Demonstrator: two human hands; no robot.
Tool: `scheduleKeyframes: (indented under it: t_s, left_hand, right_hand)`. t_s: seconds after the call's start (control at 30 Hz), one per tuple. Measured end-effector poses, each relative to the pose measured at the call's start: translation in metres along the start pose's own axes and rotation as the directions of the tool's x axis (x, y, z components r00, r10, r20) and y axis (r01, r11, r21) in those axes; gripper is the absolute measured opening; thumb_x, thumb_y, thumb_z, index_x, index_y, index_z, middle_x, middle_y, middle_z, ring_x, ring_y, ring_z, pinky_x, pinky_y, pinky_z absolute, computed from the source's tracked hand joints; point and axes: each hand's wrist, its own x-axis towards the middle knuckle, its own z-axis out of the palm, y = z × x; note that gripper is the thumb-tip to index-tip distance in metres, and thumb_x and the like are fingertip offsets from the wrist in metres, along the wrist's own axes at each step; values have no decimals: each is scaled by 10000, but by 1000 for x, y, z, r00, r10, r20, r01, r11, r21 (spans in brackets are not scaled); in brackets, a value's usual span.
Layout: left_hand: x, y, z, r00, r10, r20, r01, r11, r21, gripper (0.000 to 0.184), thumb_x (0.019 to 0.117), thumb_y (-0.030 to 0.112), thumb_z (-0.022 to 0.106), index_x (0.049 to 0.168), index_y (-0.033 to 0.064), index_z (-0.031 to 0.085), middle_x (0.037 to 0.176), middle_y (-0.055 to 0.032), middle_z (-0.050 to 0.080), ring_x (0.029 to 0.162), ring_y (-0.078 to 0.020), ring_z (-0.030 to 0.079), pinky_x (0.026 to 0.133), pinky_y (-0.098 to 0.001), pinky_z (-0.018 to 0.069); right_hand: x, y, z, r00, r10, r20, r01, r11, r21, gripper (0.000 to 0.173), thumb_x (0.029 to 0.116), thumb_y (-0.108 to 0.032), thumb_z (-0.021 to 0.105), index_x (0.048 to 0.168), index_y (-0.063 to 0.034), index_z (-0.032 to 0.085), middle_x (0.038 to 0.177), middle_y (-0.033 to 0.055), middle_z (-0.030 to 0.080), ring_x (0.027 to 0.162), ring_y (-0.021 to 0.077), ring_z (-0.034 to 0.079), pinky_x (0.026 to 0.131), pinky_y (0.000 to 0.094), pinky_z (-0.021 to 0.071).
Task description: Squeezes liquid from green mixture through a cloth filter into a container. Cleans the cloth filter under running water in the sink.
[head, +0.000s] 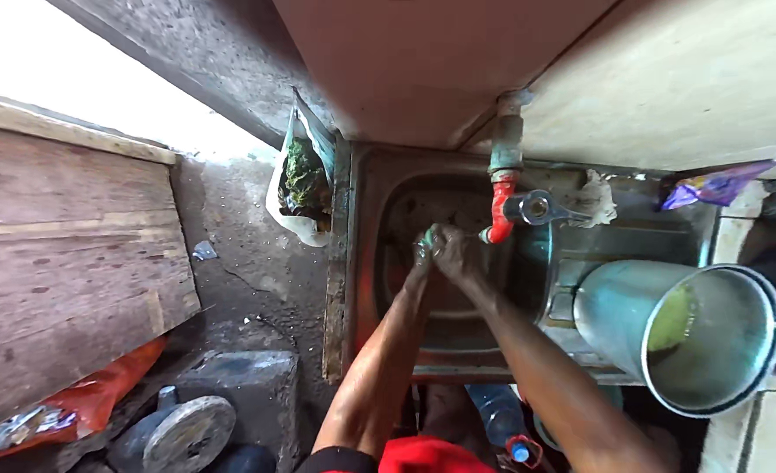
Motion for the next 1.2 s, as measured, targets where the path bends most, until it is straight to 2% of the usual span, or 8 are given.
scheduleKeyframes:
  t_s: [0.07,0.17,0.37,0.57,0.67,0.87,1.03,1.2]
  left_hand:
    - [4,5,25,987,-134,-87,112,969,-218,310,1100,293,407,1137,91,640,910,-46,664,763,-88,616,661,-271,527]
    - [3,6,-15,993,-5,117,18,994,-110,412,1118,148,347,1481,-27,433,1390,-154,580,1217,-125,567,1044,-281,465]
    - [-14,32,22,987,-130,97,162,826,-540,352,1061,418,467,1147,110,614,862,-28,654,733,-129,637,672,-332,571]
    - [-26,6,1,987,80,142,53,669,-741,385,855,-73,571,1156,167,566,1003,-63,670,863,-189,663,781,-392,579]
    - [-34,2,7,993,64,103,42,617,-786,444,744,-134,542,1083,152,541,1025,-65,655,904,-199,658,796,-412,573]
    - [-32,1,1,996,-28,80,80,607,-790,358,848,77,526,1203,88,567,1051,-120,680,941,-246,671,838,-467,568]
    - [-34,9,3,968,-17,249,183,724,-665,615,949,421,607,1475,154,434,1210,-140,669,1037,-255,676,883,-461,581]
    - [-28,27,13,989,-141,34,131,762,-634,355,876,-10,582,1223,61,549,1003,-99,680,846,-201,675,737,-408,587]
  right_hand:
    - [13,21,3,997,25,-68,-21,998,53,363,1051,-329,562,1221,-22,654,1098,224,691,996,357,685,875,591,547]
    - [-10,2,17,977,-77,-200,59,994,-94,317,1004,-293,598,1114,-25,727,964,188,735,881,342,728,790,564,584]
    - [16,60,-14,992,74,-105,-54,981,188,420,1066,-197,527,1407,45,558,1392,263,594,1328,345,556,1144,502,412]
    - [6,76,-33,935,330,-132,-39,464,885,255,1018,-222,570,1257,-145,619,1082,32,677,937,143,659,796,390,585]
    - [-3,71,-28,954,278,113,-242,488,839,376,1028,-445,549,1315,-204,585,1029,31,664,865,163,650,719,389,575]
    - [-10,63,-8,933,257,-250,81,530,844,583,805,120,656,1347,-87,597,1245,133,652,1056,246,663,827,460,600]
    - [-11,50,-12,880,217,-422,77,812,579,356,906,-165,781,1231,-102,651,1134,95,696,983,208,692,839,441,607]
    - [-19,38,-27,911,91,-403,-8,979,204,283,982,-317,666,1079,-52,689,987,145,697,882,286,683,781,552,565]
